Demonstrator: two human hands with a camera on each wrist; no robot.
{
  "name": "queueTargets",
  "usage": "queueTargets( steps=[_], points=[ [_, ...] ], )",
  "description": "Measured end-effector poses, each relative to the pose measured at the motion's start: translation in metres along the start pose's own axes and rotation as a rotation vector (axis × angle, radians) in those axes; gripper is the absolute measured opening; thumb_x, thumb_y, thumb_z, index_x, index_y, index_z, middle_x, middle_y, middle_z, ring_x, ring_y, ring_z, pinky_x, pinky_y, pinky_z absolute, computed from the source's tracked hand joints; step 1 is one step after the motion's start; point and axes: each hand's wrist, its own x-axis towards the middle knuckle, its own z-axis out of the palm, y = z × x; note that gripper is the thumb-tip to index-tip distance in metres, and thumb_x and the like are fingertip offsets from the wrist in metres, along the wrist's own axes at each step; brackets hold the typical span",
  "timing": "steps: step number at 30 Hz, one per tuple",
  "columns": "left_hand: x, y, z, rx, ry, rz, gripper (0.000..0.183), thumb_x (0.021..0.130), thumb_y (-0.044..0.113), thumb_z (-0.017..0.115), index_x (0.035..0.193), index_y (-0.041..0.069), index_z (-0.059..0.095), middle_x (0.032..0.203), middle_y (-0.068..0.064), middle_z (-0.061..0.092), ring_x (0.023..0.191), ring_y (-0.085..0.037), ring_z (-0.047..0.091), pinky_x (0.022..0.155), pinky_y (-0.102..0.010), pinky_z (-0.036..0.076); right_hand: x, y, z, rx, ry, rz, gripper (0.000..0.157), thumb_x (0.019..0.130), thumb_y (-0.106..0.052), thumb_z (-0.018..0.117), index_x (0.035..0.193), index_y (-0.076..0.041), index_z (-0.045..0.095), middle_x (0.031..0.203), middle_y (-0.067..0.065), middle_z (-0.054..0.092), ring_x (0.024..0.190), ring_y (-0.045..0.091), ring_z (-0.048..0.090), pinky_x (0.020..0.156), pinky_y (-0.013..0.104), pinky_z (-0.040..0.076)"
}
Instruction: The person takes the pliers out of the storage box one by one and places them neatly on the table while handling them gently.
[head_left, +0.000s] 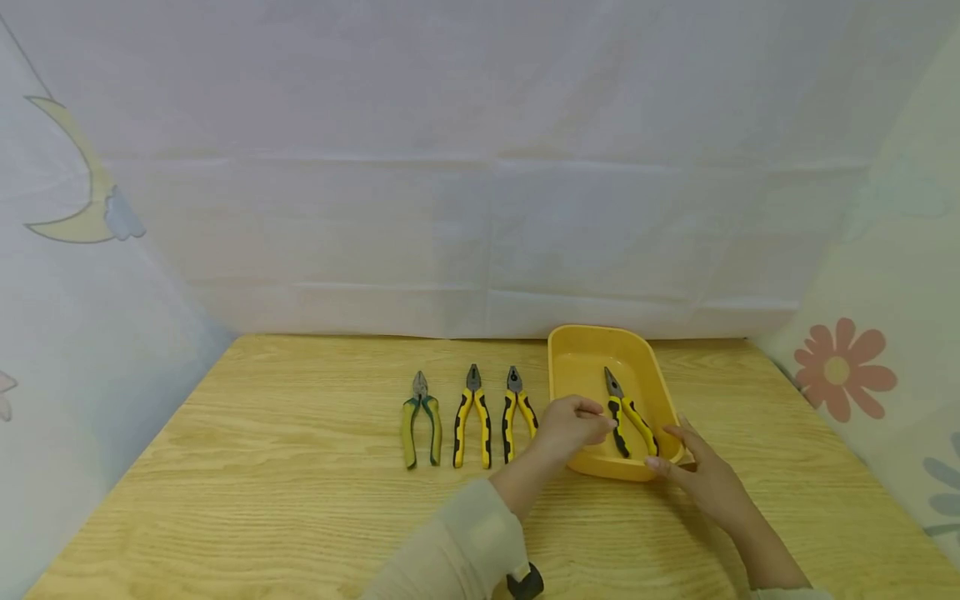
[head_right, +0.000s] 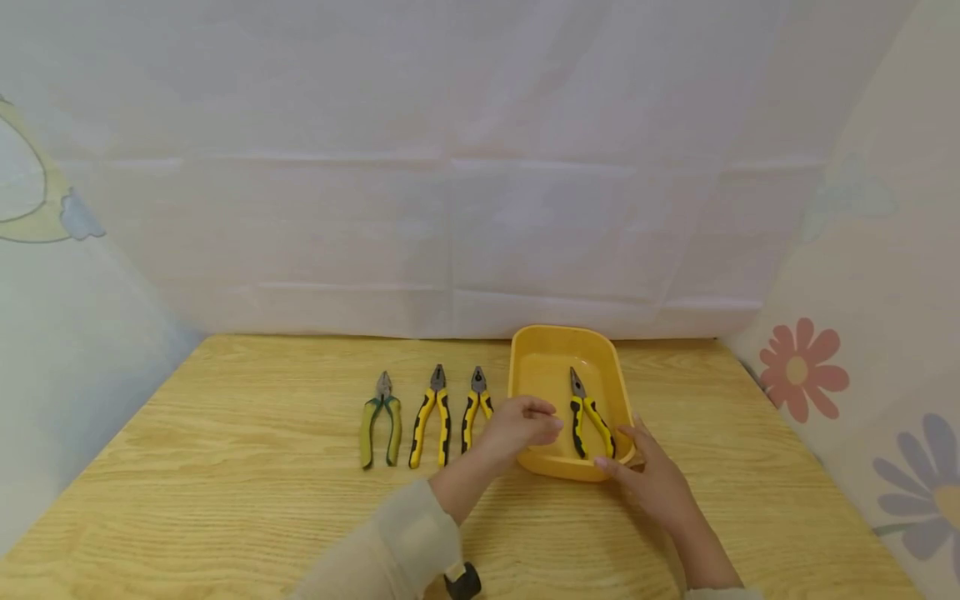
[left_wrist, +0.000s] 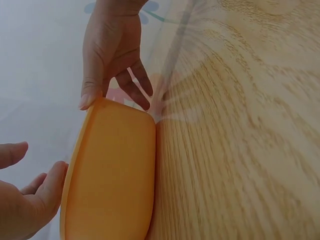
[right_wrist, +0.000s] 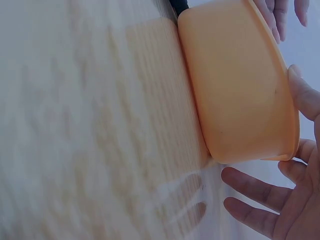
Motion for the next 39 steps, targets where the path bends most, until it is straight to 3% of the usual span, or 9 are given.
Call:
queueTargets(
  steps=[11,24,39],
  points=[
    [0.007,-0.004,0.013,0.122,0.019,0.006,0.020,0.074,0.013,0.068,0.089,0.005,0.059,0.072,0.001,0.056,0.066,-0.019,0.058,0.060,-0.031,0.048,0.000,0.000,0.000,-0.003,0.005,0.001,0.065,0.085,-0.037,0.052,0.132,0.000,0.025,0.139,0.024,0.003,0.092,0.035,0.050,0.067,0.044,0.047],
    [0.017,-0.003,0.029,0.258,0.065,-0.036,0.024,0.072,0.017,0.070,0.091,0.005,0.060,0.073,0.003,0.056,0.058,-0.011,0.054,0.054,-0.027,0.047,0.001,0.001,0.000,-0.004,0.010,-0.003,0.065,0.085,-0.036,0.052,0.132,0.001,0.026,0.139,0.024,0.004,0.092,0.034,0.051,0.066,0.042,0.047],
    [0.021,-0.003,0.036,0.457,0.081,-0.054,0.029,0.070,0.022,0.072,0.090,0.005,0.062,0.081,0.003,0.056,0.067,-0.011,0.051,0.055,-0.026,0.045,0.001,-0.001,-0.001,-0.015,-0.007,-0.006,0.066,0.086,-0.037,0.050,0.133,0.001,0.024,0.139,0.024,0.002,0.094,0.037,0.049,0.067,0.045,0.047]
  ],
)
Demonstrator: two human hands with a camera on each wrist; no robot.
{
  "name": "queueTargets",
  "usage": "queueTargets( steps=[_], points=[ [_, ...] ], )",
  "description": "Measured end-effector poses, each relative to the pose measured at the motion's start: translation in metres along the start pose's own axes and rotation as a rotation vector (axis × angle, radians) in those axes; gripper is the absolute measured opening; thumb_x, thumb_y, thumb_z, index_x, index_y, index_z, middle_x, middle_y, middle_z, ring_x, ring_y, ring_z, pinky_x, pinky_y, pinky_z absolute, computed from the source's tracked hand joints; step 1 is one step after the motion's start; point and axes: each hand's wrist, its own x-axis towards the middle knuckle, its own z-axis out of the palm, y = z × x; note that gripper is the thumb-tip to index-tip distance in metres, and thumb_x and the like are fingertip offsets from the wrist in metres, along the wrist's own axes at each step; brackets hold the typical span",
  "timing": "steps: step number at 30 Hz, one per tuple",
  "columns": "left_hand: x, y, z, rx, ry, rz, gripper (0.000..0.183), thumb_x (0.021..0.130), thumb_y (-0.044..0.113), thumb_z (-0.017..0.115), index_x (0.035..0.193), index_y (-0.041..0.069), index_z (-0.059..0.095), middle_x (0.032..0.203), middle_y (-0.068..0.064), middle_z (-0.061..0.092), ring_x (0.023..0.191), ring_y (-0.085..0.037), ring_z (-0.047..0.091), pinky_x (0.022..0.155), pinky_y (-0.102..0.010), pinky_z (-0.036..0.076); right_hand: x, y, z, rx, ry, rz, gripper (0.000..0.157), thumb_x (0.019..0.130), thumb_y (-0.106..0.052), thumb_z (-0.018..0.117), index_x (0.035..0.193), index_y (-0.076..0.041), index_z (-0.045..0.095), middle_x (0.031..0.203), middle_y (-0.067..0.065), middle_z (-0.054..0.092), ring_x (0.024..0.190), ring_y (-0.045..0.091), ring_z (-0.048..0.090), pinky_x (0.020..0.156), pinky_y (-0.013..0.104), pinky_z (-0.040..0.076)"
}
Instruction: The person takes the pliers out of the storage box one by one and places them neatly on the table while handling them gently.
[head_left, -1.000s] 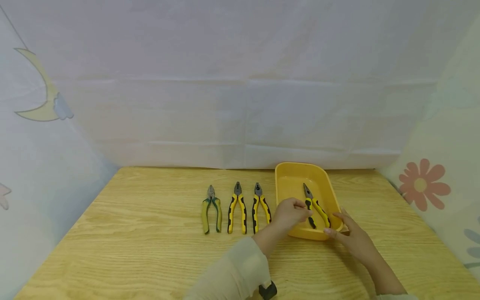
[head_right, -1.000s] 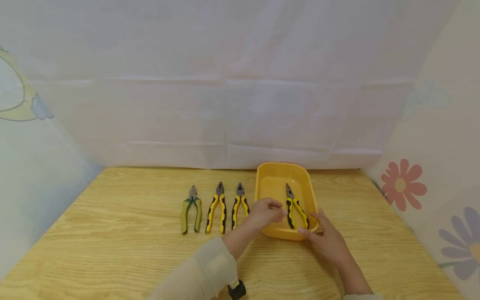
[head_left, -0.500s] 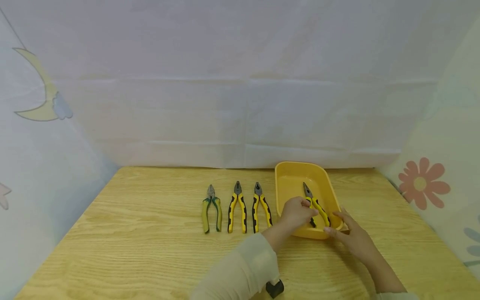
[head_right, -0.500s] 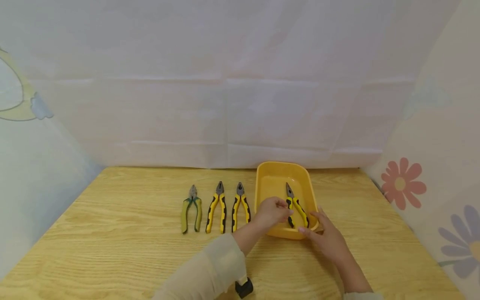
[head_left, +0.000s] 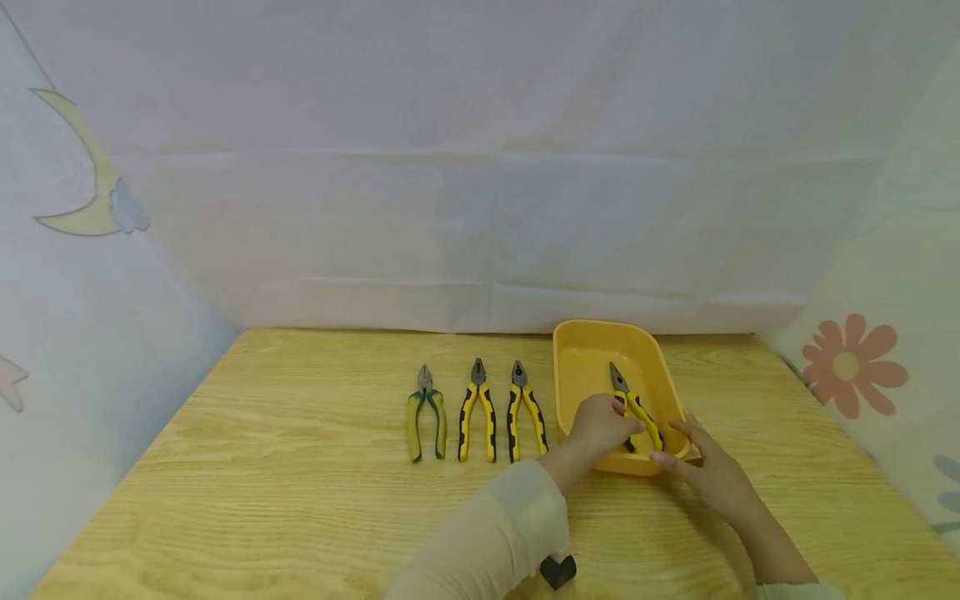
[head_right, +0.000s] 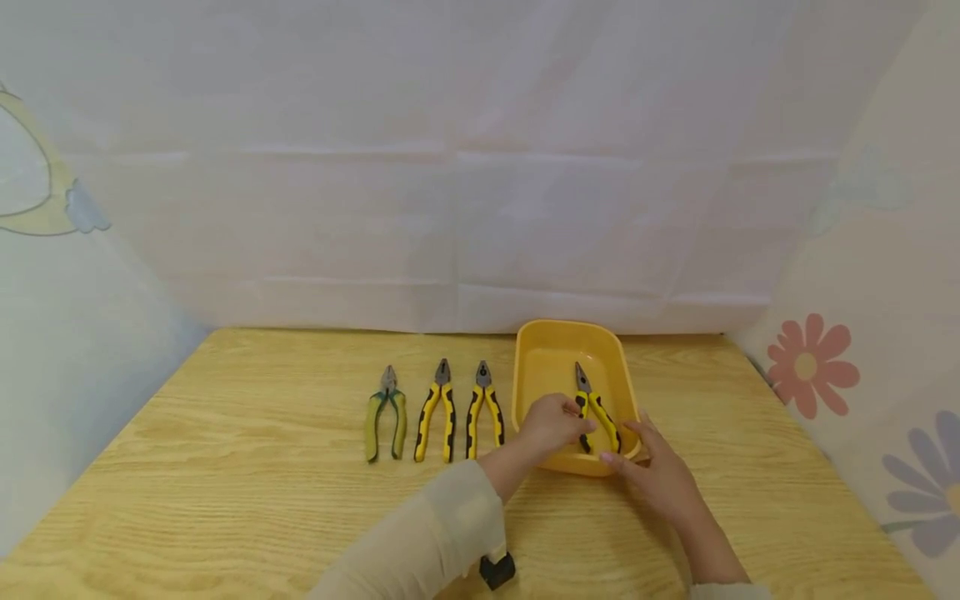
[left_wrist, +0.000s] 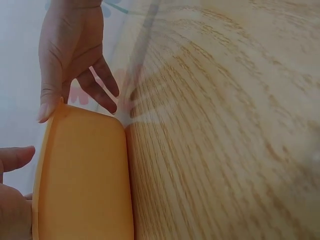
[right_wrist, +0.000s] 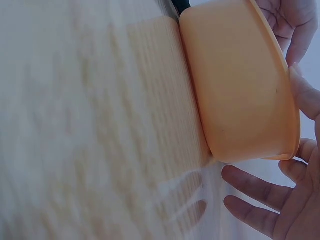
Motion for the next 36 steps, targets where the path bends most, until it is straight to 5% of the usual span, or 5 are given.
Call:
queueTargets(
  steps=[9,16,36],
  points=[
    [0.007,0.003,0.005,0.048,-0.005,-0.038,0.028,0.069,0.020,0.072,0.058,0.007,0.051,0.051,0.002,0.038,0.042,-0.011,0.033,0.036,-0.023,0.029,0.001,0.000,-0.001,-0.002,0.001,-0.010,0.066,0.086,-0.037,0.051,0.132,0.002,0.024,0.139,0.025,0.002,0.092,0.036,0.050,0.067,0.044,0.047],
    [0.008,0.005,0.008,0.079,-0.022,-0.091,0.032,0.067,0.022,0.074,0.086,0.000,0.059,0.077,-0.003,0.054,0.062,-0.014,0.048,0.054,-0.026,0.045,0.001,-0.001,-0.001,0.017,-0.003,-0.008,0.065,0.086,-0.036,0.051,0.132,0.002,0.024,0.139,0.024,0.001,0.093,0.037,0.050,0.066,0.043,0.047],
    [0.013,0.008,0.017,0.231,0.000,-0.115,0.039,0.065,0.027,0.075,0.090,0.001,0.061,0.085,-0.005,0.056,0.072,-0.015,0.053,0.061,-0.026,0.047,0.000,0.002,0.000,0.031,0.006,-0.006,0.067,0.086,-0.037,0.050,0.134,-0.001,0.021,0.141,0.021,-0.001,0.103,0.044,0.043,0.071,0.051,0.045]
  ],
)
